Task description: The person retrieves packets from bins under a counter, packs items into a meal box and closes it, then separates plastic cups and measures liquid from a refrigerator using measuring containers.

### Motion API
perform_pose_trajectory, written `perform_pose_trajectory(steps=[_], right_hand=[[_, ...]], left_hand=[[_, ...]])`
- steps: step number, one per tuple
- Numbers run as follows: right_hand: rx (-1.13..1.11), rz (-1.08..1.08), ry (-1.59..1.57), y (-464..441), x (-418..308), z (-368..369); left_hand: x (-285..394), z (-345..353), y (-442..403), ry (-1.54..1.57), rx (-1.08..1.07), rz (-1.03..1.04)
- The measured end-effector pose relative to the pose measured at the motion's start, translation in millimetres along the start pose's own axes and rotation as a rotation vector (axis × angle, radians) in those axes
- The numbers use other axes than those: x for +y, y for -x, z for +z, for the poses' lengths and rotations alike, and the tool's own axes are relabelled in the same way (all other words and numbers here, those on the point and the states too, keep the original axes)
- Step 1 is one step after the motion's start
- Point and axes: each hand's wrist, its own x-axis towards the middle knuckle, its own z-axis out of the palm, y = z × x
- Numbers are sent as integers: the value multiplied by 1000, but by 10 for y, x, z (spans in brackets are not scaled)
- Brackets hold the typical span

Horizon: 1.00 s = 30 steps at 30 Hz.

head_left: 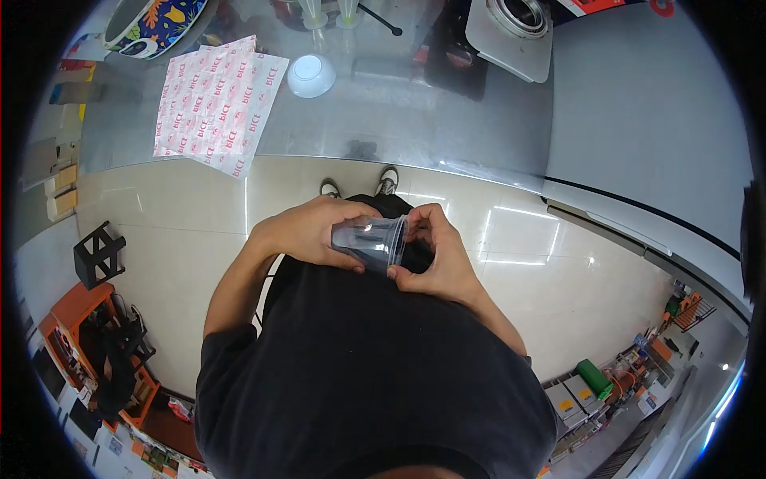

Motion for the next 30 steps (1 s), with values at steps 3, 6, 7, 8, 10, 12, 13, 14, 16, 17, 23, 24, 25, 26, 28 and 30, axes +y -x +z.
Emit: perform_pose_trajectory(steps=[3, 6, 7, 8, 10, 12, 13, 14, 16, 17, 23, 24, 25, 26, 28, 30], right_hand=[[-17, -9, 30, -58, -19, -5], [-23, -15, 57, -114, -36, -6], [-26, -17, 68, -133, -41, -9], [-23, -12, 66, -155, -47, -6], [-9, 20, 108, -195, -71, 10], [-5, 11, 178, -226, -176, 4], [2, -2, 244, -225, -230, 15], [8, -4, 244, -240, -274, 14], [-31, 13, 318, -256, -343, 10], [-29, 12, 321, -259, -346, 17], [8, -67, 344, -327, -333, -4], [12, -45, 315, -329, -328, -42], [20, -22, 285, -328, -319, -69], [29, -23, 286, -312, -298, -78], [-25, -44, 212, -322, -245, -97], [-26, -57, 219, -297, -251, -94]], left_hand=[[-9, -46, 9, 17, -13, -54], [-5, -91, -11, 25, -3, -34], [-14, -111, -21, 27, -8, -34], [-29, -136, -35, 2, -12, 6], [-58, -184, -60, -19, -19, 45], [-75, -230, -85, -42, -31, 67], [-67, -235, -88, -41, -41, 67], [-58, -254, -108, -69, -43, 70], [-43, -295, -146, -100, -47, 79], [-45, -306, -153, -111, -65, 61], [70, -330, -408, -228, -156, 24], [39, -324, -454, -233, -155, 55], [50, -310, -452, -239, -157, 61], [81, -263, -423, -188, -151, 31], [107, -292, -457, -147, -148, 6], [143, -264, -416, -92, -143, -14]])
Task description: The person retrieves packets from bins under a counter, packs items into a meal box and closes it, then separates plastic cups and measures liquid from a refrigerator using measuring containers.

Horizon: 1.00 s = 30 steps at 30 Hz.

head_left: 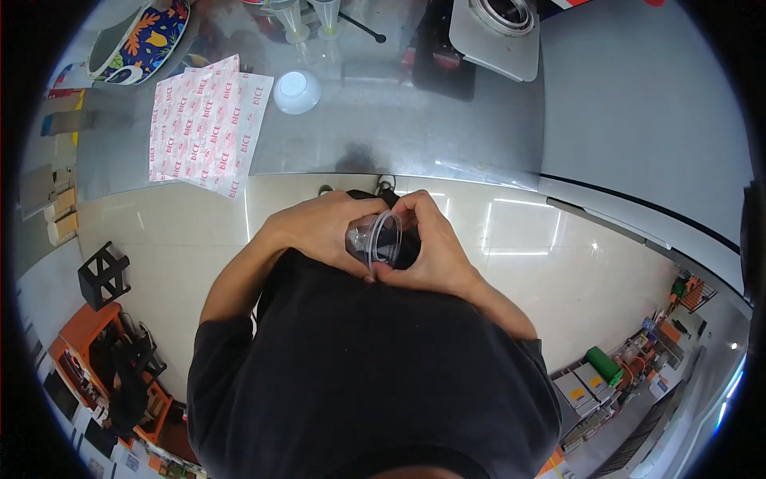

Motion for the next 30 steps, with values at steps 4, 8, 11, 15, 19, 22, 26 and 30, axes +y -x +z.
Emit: perform_pose_trajectory(steps=[4, 8, 11, 15, 19, 22, 26, 30], right_hand=[[-5, -42, 12, 11, 59, -10], [-1, -65, 5, 11, 115, -28], [-2, -78, -31, -37, 131, -63], [63, -86, -80, -11, 232, -278], [47, -132, -149, -66, 288, -603], [-18, -150, -198, -187, 293, -707], [79, -214, -134, -238, 345, -750], [353, -277, 70, -441, 421, -940]], left_hand=[[23, 20, -1, -6, 22, -26], [42, 41, -31, -12, 24, -45], [-44, 42, -57, 11, 22, -35], [-320, -18, 61, 198, 30, -144], [-403, -49, 178, 460, -7, -242], [-409, -77, 41, 367, 46, -112], [-460, -14, -111, 437, 261, -77], [-784, 55, -407, 50, 651, 34]])
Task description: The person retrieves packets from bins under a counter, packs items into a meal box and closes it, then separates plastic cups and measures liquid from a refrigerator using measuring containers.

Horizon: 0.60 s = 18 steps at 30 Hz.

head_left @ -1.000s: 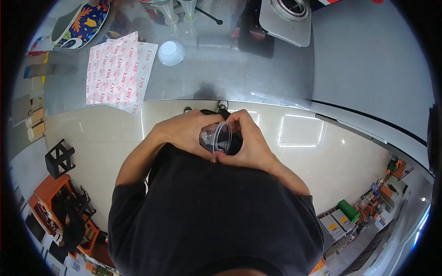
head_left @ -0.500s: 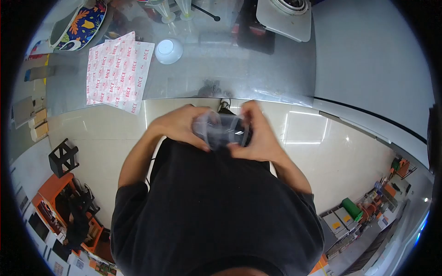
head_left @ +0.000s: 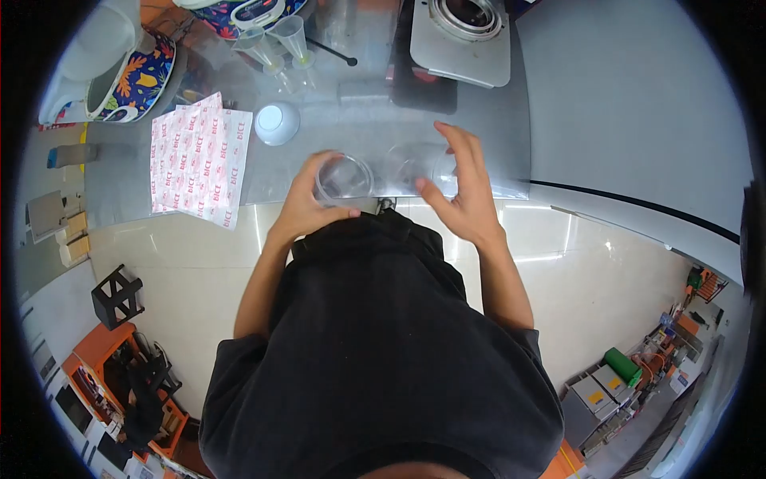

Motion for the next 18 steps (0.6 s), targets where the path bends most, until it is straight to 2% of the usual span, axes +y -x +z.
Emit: perform_pose_trajectory(steps=[2, 4, 6, 10, 12, 13, 15, 16, 18], right_hand=[[123, -79, 478, -117, 221, 3], [141, -82, 544, -221, 517, 132], [87, 19, 773, -300, 718, 254], [60, -13, 731, -393, 682, 180], [-114, -56, 813, -401, 661, 157], [-108, -60, 815, -430, 670, 170], [-95, -85, 790, -480, 723, 239], [-87, -86, 792, -499, 746, 281], [-13, -93, 690, -568, 768, 350]], left_hand=[[-189, 135, -147, -220, 372, 148], [-412, 304, -255, -169, 441, 88], [-615, 440, -361, -55, 554, 75], [-749, 524, -410, -71, 603, 70], [-706, 524, -396, -154, 657, 89], [-681, 513, -402, -156, 659, 96], [-578, 463, -399, -611, 688, 82], [-603, 430, -407, -611, 687, 89], [-653, 358, -463, -303, 661, 63]])
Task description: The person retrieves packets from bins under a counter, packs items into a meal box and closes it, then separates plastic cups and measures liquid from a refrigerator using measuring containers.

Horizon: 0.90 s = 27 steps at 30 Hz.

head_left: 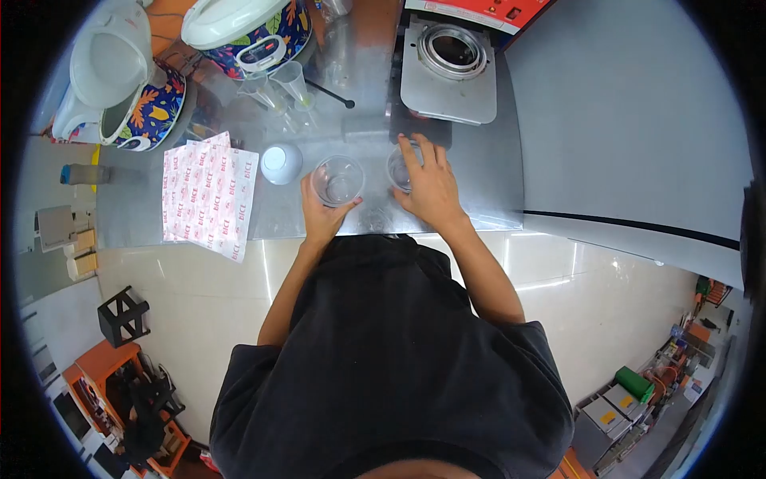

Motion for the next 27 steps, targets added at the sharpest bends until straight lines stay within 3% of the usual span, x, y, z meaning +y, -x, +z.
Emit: perform_pose_trajectory(steps=[4, 12, 16, 19, 23, 25, 27], right_hand=[[105, 41, -50, -54, -138, 2], [293, 311, -685, 146, -102, 313], [312, 395, -751, 280, -101, 404], [309, 581, -751, 451, -176, 348], [579, 712, -786, 965, 28, 409], [822, 782, -770, 1240, 99, 234], [1059, 835, -483, 1582, 376, -15]], left_hand=[[-7, -12, -198, 104, 3, 7], [-199, 60, -324, -2, -150, 86], [-294, 101, -304, -16, -141, 114], [-325, 96, -289, -10, -143, 117], [-230, 60, -311, -10, -150, 71], [-139, -3, -295, -9, -142, 61], [-123, -70, -259, -21, -87, 125]])
